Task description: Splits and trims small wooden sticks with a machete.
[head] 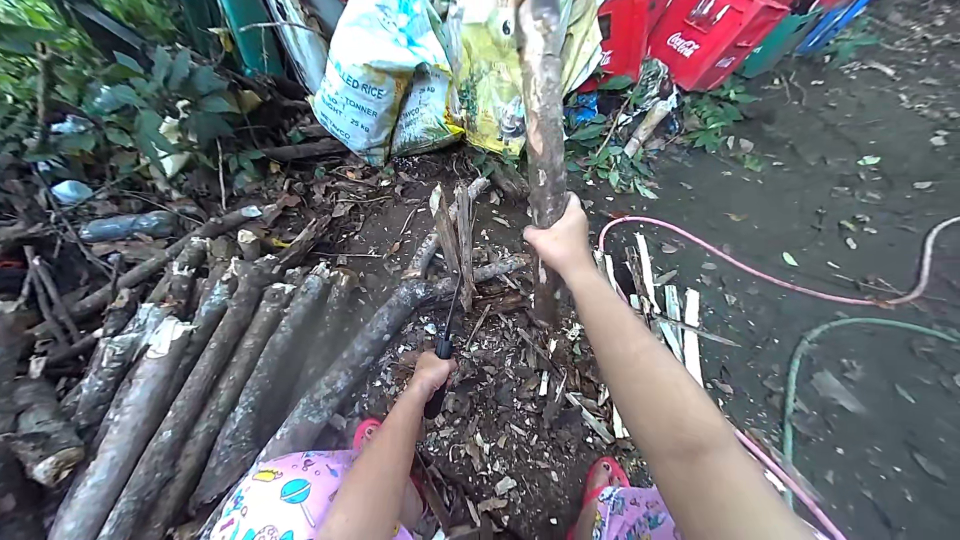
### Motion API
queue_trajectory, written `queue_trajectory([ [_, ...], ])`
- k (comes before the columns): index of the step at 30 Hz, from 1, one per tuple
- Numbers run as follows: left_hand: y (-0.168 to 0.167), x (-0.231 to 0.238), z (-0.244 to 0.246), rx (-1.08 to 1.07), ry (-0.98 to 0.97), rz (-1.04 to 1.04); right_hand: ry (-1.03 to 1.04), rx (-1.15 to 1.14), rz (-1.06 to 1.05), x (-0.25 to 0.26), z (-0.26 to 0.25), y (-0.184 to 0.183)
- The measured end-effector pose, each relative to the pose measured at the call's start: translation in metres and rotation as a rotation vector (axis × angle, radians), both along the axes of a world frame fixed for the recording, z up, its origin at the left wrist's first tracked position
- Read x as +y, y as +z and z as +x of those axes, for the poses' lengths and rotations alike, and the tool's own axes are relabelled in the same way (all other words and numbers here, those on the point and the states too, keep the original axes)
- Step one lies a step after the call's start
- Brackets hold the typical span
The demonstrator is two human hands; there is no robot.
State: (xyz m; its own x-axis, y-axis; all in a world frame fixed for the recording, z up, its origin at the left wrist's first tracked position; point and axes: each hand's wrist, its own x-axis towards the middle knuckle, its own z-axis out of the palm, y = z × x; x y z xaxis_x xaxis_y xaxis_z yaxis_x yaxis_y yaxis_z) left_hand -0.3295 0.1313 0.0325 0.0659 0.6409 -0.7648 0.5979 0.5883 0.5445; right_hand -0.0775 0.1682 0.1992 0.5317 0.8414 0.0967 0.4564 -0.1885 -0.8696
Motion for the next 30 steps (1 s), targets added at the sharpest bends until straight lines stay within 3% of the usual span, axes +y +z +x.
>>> queue_trajectory([
  [2, -0.002, 0.001, 0.000, 0.011, -0.029, 0.013, 0.003, -0.060, -0.142, -0.005, -0.005, -0.042],
  [5, -0.008, -0.001, 0.000, 0.016, -0.029, -0.001, 0.268, -0.258, -0.833, -0.014, -0.011, -0.115],
  [6, -0.012, -0.002, -0.002, 0.023, -0.021, -0.028, 0.326, -0.272, -0.960, -0.014, -0.016, -0.128],
  [9, -0.021, -0.009, -0.010, 0.005, 0.058, -0.081, 0.357, -0.183, -0.962, -0.020, -0.030, -0.156],
  [15, -0.016, -0.005, -0.010, -0.054, 0.165, -0.110, 0.158, 0.486, -0.589, -0.054, -0.064, -0.229],
  [17, -0.017, -0.006, -0.005, -0.066, 0.181, -0.110, 0.076, 0.375, -0.681, -0.067, -0.065, -0.240],
  [20, -0.027, -0.010, 0.000, -0.072, 0.162, -0.098, 0.123, 0.142, -0.869, -0.071, -0.054, -0.225],
  [22, -0.033, -0.016, 0.003, -0.045, 0.113, -0.087, 0.179, 0.148, -0.674, -0.057, -0.053, -0.186],
  [27, -0.060, -0.045, 0.012, 0.062, -0.037, -0.028, 0.352, 0.317, 0.324, -0.019, -0.080, -0.084],
  [30, -0.072, -0.063, 0.019, 0.048, -0.051, 0.014, 0.260, 0.347, 0.636, -0.025, -0.104, -0.069],
])
